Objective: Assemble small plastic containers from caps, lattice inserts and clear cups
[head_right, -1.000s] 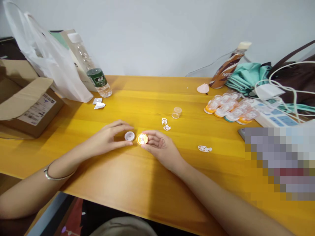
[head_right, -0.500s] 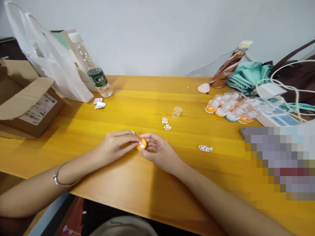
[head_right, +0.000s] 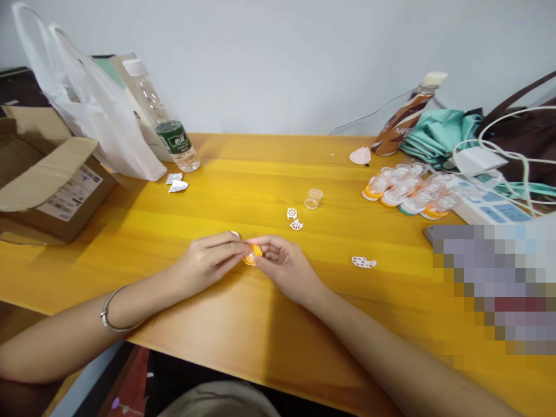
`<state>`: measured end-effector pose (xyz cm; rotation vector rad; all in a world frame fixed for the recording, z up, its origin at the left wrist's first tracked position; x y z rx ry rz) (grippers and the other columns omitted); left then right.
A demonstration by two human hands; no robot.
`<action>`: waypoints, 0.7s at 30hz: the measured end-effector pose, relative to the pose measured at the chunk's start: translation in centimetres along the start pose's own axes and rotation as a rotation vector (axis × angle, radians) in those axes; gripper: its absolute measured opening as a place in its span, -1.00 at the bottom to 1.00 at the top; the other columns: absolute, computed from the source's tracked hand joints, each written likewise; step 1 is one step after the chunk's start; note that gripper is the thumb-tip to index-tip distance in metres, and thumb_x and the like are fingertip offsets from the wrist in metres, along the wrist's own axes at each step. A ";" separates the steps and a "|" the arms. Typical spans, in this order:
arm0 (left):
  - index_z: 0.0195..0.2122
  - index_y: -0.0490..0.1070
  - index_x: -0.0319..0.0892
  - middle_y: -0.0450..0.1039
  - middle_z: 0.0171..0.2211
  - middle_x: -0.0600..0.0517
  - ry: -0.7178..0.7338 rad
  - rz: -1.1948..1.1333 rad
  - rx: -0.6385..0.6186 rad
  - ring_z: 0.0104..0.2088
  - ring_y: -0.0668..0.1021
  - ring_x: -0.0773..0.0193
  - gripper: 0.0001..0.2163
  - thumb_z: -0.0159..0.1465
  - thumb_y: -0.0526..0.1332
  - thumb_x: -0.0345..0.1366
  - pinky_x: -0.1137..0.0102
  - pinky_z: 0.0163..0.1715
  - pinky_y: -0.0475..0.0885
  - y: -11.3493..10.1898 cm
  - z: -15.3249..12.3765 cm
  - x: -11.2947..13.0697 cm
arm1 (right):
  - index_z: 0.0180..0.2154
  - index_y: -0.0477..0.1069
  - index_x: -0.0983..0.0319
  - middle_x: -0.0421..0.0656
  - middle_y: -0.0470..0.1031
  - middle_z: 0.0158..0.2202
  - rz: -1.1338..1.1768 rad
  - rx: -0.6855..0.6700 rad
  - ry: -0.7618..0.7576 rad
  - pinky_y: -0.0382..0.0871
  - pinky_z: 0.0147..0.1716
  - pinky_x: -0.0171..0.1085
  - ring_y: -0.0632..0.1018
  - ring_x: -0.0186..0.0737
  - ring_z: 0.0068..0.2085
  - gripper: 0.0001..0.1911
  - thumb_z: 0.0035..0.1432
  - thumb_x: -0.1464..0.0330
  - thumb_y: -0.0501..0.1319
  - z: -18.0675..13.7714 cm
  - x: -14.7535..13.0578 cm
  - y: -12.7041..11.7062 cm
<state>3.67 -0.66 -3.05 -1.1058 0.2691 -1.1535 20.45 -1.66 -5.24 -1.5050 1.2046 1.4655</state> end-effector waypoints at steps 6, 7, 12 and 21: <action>-0.21 0.42 -0.23 0.49 -0.34 -0.03 -0.117 -0.145 0.043 -0.34 0.51 0.37 -0.84 0.27 0.07 -0.37 0.45 -0.31 0.44 -0.1 0.3 -0.6 | -0.15 0.41 0.14 -0.20 0.53 -0.21 0.075 -0.094 0.024 0.34 -0.05 -0.20 0.52 -0.31 -0.17 -0.63 -0.07 0.32 0.33 0.2 0.7 -0.5; -0.21 0.42 -0.23 0.49 -0.34 -0.03 -0.130 -0.157 0.044 -0.35 0.51 0.37 -0.84 0.27 0.08 -0.36 0.45 -0.32 0.43 -0.2 0.3 -0.6 | -0.13 0.40 0.13 -0.20 0.53 -0.19 0.083 -0.104 0.028 0.34 -0.04 -0.20 0.52 -0.30 -0.16 -0.60 -0.09 0.33 0.34 0.2 0.8 -0.5; -0.23 0.42 -0.22 0.51 -0.32 -0.02 -0.149 -0.188 0.072 -0.33 0.52 0.39 -0.85 0.27 0.08 -0.36 0.47 -0.28 0.42 -0.4 0.3 -0.5 | -0.14 0.40 0.15 -0.19 0.53 -0.22 0.069 -0.051 0.027 0.33 -0.02 -0.18 0.53 -0.29 -0.17 -0.61 -0.09 0.34 0.34 0.1 0.6 -0.5; 0.05 0.27 -0.14 0.38 -0.10 -0.08 -0.209 -0.016 -0.175 -0.08 0.41 0.20 -0.65 0.24 0.12 -0.20 0.22 -0.04 0.32 -2.4 0.4 -2.3 | -0.17 0.38 0.15 -0.20 0.52 -0.30 0.002 0.104 -0.022 0.38 -0.12 -0.20 0.53 -0.31 -0.28 -0.62 -0.11 0.34 0.33 -0.2 0.0 -0.2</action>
Point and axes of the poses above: each hand's wrist, its own z-axis towards the middle knuckle, its own y-axis out of the palm, x = y × z, the point moved 2 cm from there along z, towards the middle knuckle
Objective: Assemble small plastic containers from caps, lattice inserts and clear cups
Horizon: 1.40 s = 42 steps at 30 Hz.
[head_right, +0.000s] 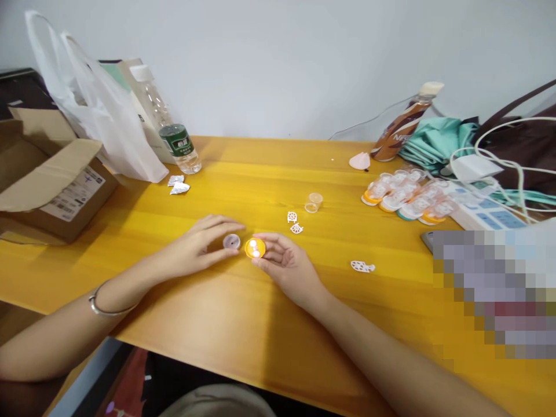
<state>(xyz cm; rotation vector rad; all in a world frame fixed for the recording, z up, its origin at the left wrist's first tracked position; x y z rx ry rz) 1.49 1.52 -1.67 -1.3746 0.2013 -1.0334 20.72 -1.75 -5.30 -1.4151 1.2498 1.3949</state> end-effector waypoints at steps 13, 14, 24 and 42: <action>-0.20 0.44 -0.21 0.42 -0.30 -0.03 0.185 -0.070 0.029 -0.26 0.45 0.33 -0.83 0.26 0.12 -0.31 0.41 -0.22 0.38 0.3 0.5 1.5 | -0.19 0.39 0.17 -0.21 0.53 -0.27 0.029 -0.164 0.080 0.38 -0.09 -0.22 0.54 -0.33 -0.26 -0.64 -0.12 0.36 0.34 0.2 0.2 0.3; -0.22 0.44 -0.22 0.43 -0.33 -0.02 0.189 -0.063 -0.011 -0.29 0.45 0.34 -0.84 0.26 0.11 -0.31 0.43 -0.26 0.38 0.4 0.5 1.6 | -0.20 0.40 0.18 -0.21 0.53 -0.27 0.019 -0.194 0.094 0.37 -0.09 -0.23 0.54 -0.34 -0.26 -0.65 -0.12 0.37 0.34 0.2 0.1 0.4; -0.26 0.39 -0.23 0.47 -0.37 -0.06 0.480 0.251 0.002 -0.30 0.51 0.33 -0.83 0.31 0.02 -0.36 0.41 -0.22 0.45 0.8 -0.5 1.5 | -0.15 0.40 0.21 -0.21 0.52 -0.26 0.032 -0.305 0.120 0.37 -0.10 -0.29 0.53 -0.38 -0.25 -0.64 -0.07 0.40 0.32 0.2 0.2 0.2; -0.23 0.40 -0.27 0.47 -0.41 -0.05 0.543 0.292 0.024 -0.32 0.48 0.29 -0.84 0.29 0.03 -0.44 0.39 -0.29 0.45 0.7 -0.3 1.7 | -0.16 0.42 0.20 -0.23 0.54 -0.30 0.046 -0.370 0.107 0.36 -0.12 -0.30 0.53 -0.40 -0.28 -0.66 -0.06 0.39 0.32 0.0 -0.2 0.0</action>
Point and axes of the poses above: each hand's wrist, its own z-axis towards the middle knuckle, its own y-axis out of the palm, x = y × z, the point moved 2 cm from there along z, towards the middle knuckle
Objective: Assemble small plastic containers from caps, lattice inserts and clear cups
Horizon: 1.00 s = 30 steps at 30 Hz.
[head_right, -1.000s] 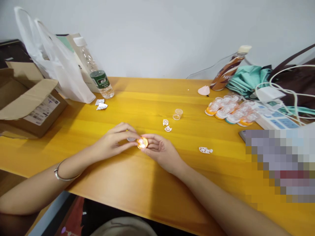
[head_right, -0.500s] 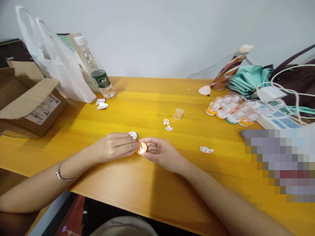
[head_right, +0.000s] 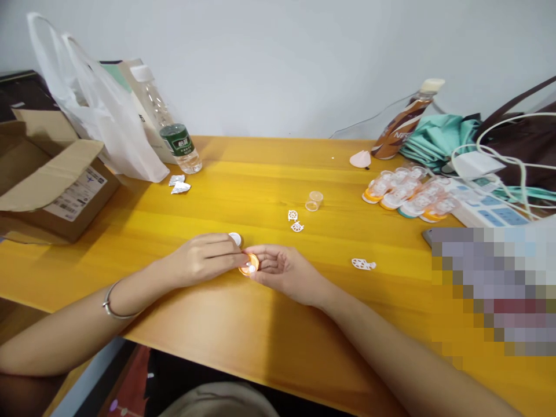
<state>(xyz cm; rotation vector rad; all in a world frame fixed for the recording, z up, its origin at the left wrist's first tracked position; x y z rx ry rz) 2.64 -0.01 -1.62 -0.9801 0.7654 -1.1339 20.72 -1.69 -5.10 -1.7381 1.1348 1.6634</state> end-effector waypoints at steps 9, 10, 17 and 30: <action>-0.27 0.46 -0.24 0.49 -0.35 -0.04 -0.364 -0.552 0.118 -0.34 0.51 0.36 -0.86 0.26 0.11 -0.39 0.45 -0.30 0.42 0.3 0.1 -0.7 | -0.16 0.43 0.16 -0.22 0.54 -0.26 -0.009 0.022 -0.031 0.35 -0.08 -0.24 0.54 -0.35 -0.24 -0.67 -0.05 0.38 0.31 0.0 0.3 -0.2; -0.26 0.46 -0.23 0.50 -0.34 -0.04 -0.423 -0.598 0.119 -0.33 0.51 0.37 -0.86 0.25 0.11 -0.38 0.45 -0.29 0.42 0.3 0.1 -0.8 | -0.16 0.42 0.16 -0.22 0.54 -0.24 0.004 0.040 -0.040 0.36 -0.08 -0.24 0.54 -0.35 -0.24 -0.66 -0.06 0.38 0.32 0.0 0.4 -0.3; -0.30 0.38 -0.27 0.46 -0.39 0.01 -0.730 -0.858 0.133 -0.37 0.49 0.40 -0.86 0.17 0.21 -0.30 0.48 -0.30 0.41 1.0 0.3 -0.7 | -0.15 0.39 0.15 -0.18 0.52 -0.16 0.011 0.105 -0.072 0.35 -0.04 -0.24 0.53 -0.35 -0.19 -0.65 -0.04 0.38 0.31 0.3 0.7 -0.1; -0.25 0.39 -0.24 0.47 -0.36 -0.03 -0.302 -0.200 -0.114 -0.36 0.50 0.34 -0.86 0.29 0.05 -0.38 0.45 -0.35 0.41 -0.2 0.1 -0.1 | -0.16 0.40 0.22 -0.14 0.53 -0.22 -0.075 0.099 -0.014 0.40 -0.10 -0.22 0.54 -0.33 -0.26 -0.62 -0.09 0.33 0.33 0.1 0.8 0.3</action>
Point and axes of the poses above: each hand's wrist, its own z-axis towards the middle knuckle, its own y-axis out of the palm, x = y × z, the point moved 2 cm from there along z, towards the middle knuckle
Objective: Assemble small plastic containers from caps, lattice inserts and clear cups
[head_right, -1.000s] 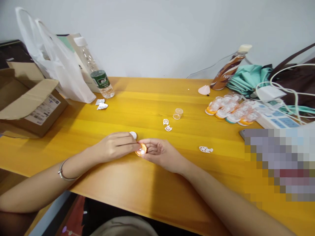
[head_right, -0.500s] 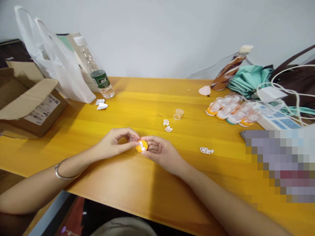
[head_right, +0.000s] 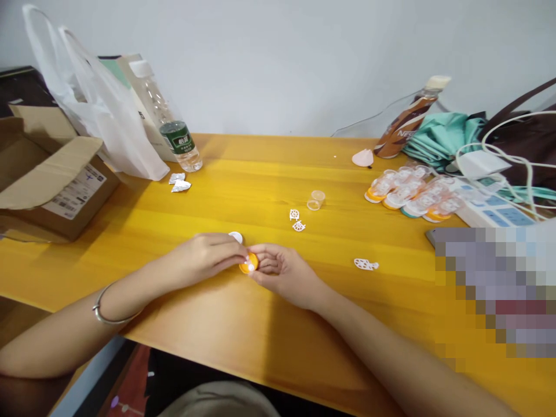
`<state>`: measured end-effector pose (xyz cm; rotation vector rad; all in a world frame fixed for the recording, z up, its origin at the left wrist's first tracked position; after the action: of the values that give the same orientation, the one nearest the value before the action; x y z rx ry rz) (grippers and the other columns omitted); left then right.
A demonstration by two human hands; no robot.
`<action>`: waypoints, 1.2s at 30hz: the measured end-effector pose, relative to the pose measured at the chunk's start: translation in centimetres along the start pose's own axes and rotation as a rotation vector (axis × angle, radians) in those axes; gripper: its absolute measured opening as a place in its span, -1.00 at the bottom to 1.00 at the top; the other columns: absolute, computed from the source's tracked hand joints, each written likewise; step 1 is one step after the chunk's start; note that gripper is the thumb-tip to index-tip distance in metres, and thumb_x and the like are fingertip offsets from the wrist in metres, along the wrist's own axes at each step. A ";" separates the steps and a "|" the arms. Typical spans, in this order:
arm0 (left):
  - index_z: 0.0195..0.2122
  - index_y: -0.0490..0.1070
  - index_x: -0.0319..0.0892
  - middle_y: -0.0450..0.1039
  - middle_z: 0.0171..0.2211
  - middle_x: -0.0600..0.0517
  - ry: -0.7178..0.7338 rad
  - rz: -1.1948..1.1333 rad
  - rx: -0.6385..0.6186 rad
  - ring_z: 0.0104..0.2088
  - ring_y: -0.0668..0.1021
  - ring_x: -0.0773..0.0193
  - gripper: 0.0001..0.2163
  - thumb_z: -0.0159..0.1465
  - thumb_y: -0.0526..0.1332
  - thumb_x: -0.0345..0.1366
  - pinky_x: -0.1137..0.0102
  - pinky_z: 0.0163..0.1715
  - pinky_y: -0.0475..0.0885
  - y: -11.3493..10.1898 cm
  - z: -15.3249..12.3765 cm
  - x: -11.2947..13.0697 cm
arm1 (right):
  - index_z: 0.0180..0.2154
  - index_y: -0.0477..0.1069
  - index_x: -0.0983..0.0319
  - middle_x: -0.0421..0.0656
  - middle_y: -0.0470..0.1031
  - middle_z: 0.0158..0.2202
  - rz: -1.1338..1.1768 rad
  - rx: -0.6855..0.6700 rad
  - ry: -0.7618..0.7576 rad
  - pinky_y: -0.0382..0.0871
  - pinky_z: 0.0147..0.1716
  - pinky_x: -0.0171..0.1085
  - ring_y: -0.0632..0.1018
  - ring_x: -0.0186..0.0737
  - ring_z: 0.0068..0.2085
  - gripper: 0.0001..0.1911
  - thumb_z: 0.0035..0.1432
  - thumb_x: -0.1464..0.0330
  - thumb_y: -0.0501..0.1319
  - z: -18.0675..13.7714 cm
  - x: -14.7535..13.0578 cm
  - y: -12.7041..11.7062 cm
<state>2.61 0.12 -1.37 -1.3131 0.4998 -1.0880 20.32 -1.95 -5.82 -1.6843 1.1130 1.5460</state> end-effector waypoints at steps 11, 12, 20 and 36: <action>-0.33 0.39 -0.29 0.50 -0.42 -0.06 0.402 0.389 0.136 -0.37 0.53 0.29 -0.85 0.28 0.04 -0.47 0.37 -0.31 0.49 -0.4 -0.3 0.5 | -0.11 0.40 0.22 -0.16 0.52 -0.24 0.029 -0.042 0.017 0.37 -0.07 -0.23 0.53 -0.34 -0.24 -0.59 -0.06 0.35 0.32 -0.1 -0.1 -0.3; -0.32 0.39 -0.29 0.50 -0.42 -0.06 0.397 0.388 0.138 -0.37 0.53 0.30 -0.85 0.28 0.04 -0.47 0.37 -0.31 0.49 -0.3 -0.3 0.5 | -0.10 0.41 0.22 -0.17 0.52 -0.24 0.033 -0.043 0.016 0.37 -0.08 -0.23 0.53 -0.34 -0.25 -0.59 -0.06 0.35 0.32 -0.1 -0.1 -0.4; -0.22 0.39 -0.25 0.50 -0.31 -0.04 0.189 0.053 0.179 -0.31 0.51 0.34 -0.86 0.28 0.08 -0.37 0.45 -0.26 0.45 -0.5 -0.1 -0.3 | -0.13 0.41 0.18 -0.18 0.54 -0.23 0.065 -0.011 -0.015 0.35 -0.05 -0.23 0.54 -0.32 -0.20 -0.61 -0.07 0.33 0.33 0.0 -0.1 -0.5; -0.10 0.31 -0.23 0.46 -0.19 -0.07 -0.342 -0.957 0.098 -0.19 0.52 0.31 -0.75 0.18 0.20 -0.37 0.33 -0.13 0.42 0.7 0.3 -2.6 | -0.17 0.41 0.19 -0.17 0.54 -0.29 -0.006 0.306 -0.078 0.40 -0.05 -0.14 0.55 -0.26 -0.25 -0.61 -0.12 0.32 0.34 0.0 -0.3 -0.3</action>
<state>1.92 2.40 -2.64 -1.6439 -0.5008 -1.5714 20.58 -1.75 -5.58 -1.4103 1.2311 1.3466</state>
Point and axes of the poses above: each hand's wrist, its own z-axis towards the middle knuckle, its own y-axis out of the palm, x = y × z, the point moved 2 cm from there along z, towards the middle knuckle
